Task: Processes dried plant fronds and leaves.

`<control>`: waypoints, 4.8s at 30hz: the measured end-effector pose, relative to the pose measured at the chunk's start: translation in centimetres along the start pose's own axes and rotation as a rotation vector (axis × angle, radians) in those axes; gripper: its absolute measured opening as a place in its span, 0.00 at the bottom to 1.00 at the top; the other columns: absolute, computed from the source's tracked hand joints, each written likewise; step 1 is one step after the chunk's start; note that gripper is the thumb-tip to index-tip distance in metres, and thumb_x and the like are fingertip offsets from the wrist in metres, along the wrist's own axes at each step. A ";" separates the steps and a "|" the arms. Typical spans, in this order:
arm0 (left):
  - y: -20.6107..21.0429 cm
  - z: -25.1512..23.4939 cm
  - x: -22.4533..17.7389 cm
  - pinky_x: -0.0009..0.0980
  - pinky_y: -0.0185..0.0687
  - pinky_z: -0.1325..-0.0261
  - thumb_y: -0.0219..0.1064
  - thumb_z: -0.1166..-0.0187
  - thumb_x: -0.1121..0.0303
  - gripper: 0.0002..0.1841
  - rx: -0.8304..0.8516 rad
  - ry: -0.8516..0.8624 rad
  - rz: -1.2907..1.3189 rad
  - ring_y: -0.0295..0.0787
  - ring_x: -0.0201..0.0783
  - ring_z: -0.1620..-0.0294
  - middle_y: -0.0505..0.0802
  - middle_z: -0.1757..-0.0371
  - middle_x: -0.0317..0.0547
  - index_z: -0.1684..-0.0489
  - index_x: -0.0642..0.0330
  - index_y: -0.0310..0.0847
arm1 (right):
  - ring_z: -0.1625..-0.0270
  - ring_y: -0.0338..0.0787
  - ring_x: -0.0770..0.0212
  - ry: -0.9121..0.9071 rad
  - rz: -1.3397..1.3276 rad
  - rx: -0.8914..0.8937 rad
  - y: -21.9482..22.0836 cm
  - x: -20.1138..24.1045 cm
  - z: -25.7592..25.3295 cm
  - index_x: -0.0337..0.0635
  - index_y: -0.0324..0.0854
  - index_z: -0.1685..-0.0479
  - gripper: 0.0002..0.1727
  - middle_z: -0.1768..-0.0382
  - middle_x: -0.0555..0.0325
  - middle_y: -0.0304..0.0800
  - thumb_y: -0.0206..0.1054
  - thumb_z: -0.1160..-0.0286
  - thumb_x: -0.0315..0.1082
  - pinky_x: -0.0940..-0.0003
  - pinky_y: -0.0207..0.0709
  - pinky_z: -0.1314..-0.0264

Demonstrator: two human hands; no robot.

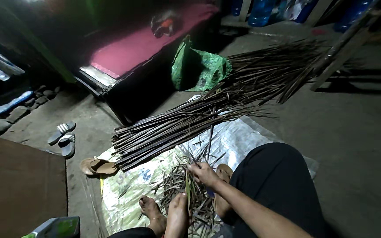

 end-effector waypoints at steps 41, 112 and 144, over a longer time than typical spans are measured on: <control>-1.9 -0.2 -1.1 0.18 0.60 0.89 0.44 0.05 0.68 0.18 -0.113 0.045 0.008 0.63 0.23 0.92 0.75 0.87 0.31 0.68 0.58 0.76 | 0.52 0.94 0.35 -0.406 0.844 0.188 5.7 2.4 5.5 0.29 0.87 0.56 0.10 0.59 0.35 0.93 0.65 0.30 0.26 0.35 0.81 0.51; 0.0 1.3 -1.7 0.17 0.56 0.89 0.43 0.03 0.66 0.18 -0.035 -0.030 -0.014 0.59 0.23 0.92 0.72 0.85 0.32 0.66 0.60 0.72 | 0.60 0.89 0.42 -0.313 0.632 0.108 -0.4 0.0 2.3 0.31 0.83 0.63 0.33 0.69 0.41 0.86 0.48 0.10 0.55 0.39 0.77 0.55; -0.3 0.6 -0.6 0.19 0.60 0.88 0.41 0.03 0.65 0.19 0.005 0.030 -0.011 0.62 0.23 0.92 0.72 0.87 0.31 0.65 0.58 0.75 | 0.55 0.93 0.39 -0.355 0.788 0.100 0.1 0.0 2.2 0.32 0.85 0.61 0.34 0.65 0.39 0.91 0.50 0.11 0.58 0.37 0.79 0.52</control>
Point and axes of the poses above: each hand's wrist, its own z-axis away from the middle knuckle, its own y-axis out of the palm, x = y × z, the point moved 9 cm from there along -z, towards the middle knuckle
